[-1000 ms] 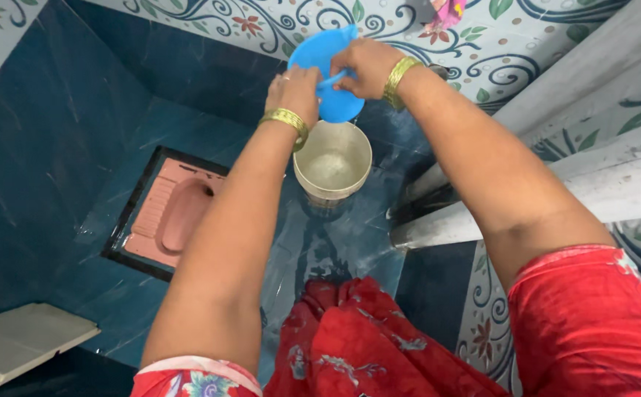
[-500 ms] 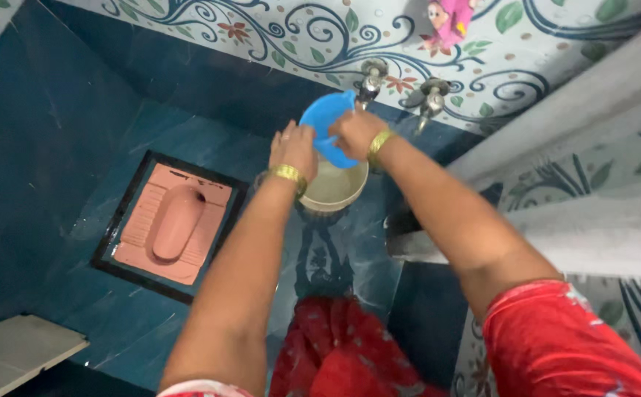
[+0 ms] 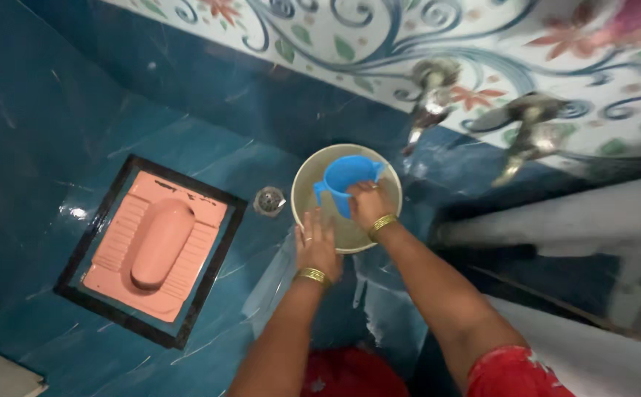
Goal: The person cleans a bathroom by pouring water from a small blue bucket into a larger white bucket and onto the floor and a squat toilet, then scrubs a faucet with a sponge.
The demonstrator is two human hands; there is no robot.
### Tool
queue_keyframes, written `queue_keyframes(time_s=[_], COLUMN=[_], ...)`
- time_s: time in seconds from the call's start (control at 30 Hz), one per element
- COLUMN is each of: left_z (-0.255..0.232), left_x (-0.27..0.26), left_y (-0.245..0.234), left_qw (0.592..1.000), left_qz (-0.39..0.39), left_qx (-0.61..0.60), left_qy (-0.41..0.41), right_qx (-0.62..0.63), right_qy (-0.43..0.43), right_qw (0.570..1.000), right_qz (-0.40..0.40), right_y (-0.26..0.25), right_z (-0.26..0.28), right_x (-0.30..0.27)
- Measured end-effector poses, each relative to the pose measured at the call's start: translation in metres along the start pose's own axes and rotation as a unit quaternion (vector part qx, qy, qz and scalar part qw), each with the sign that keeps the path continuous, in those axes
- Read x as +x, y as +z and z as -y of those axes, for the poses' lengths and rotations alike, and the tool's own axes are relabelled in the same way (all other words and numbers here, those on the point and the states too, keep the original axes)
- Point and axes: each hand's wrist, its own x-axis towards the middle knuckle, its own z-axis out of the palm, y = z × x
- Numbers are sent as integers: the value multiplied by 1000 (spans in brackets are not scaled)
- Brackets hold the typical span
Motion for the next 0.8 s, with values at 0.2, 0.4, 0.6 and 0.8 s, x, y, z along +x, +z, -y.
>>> queue_keyframes(time_s=[0.2, 0.4, 0.6, 0.8], left_z=[10, 27, 15, 13], left_x=[36, 69, 77, 82], left_y=[29, 95, 62, 51], left_qw=[994, 992, 972, 974], left_qz=[105, 118, 212, 213], left_qx=[-14, 33, 97, 74], left_qy=[-16, 15, 15, 39], right_qx=[10, -28, -62, -111], right_qy=[70, 102, 116, -11], right_qw=[996, 979, 948, 913], right_qz=[57, 175, 291, 392], right_y=[99, 208, 255, 298], right_z=[-45, -97, -115, -103], right_x=[-2, -5, -9, -1])
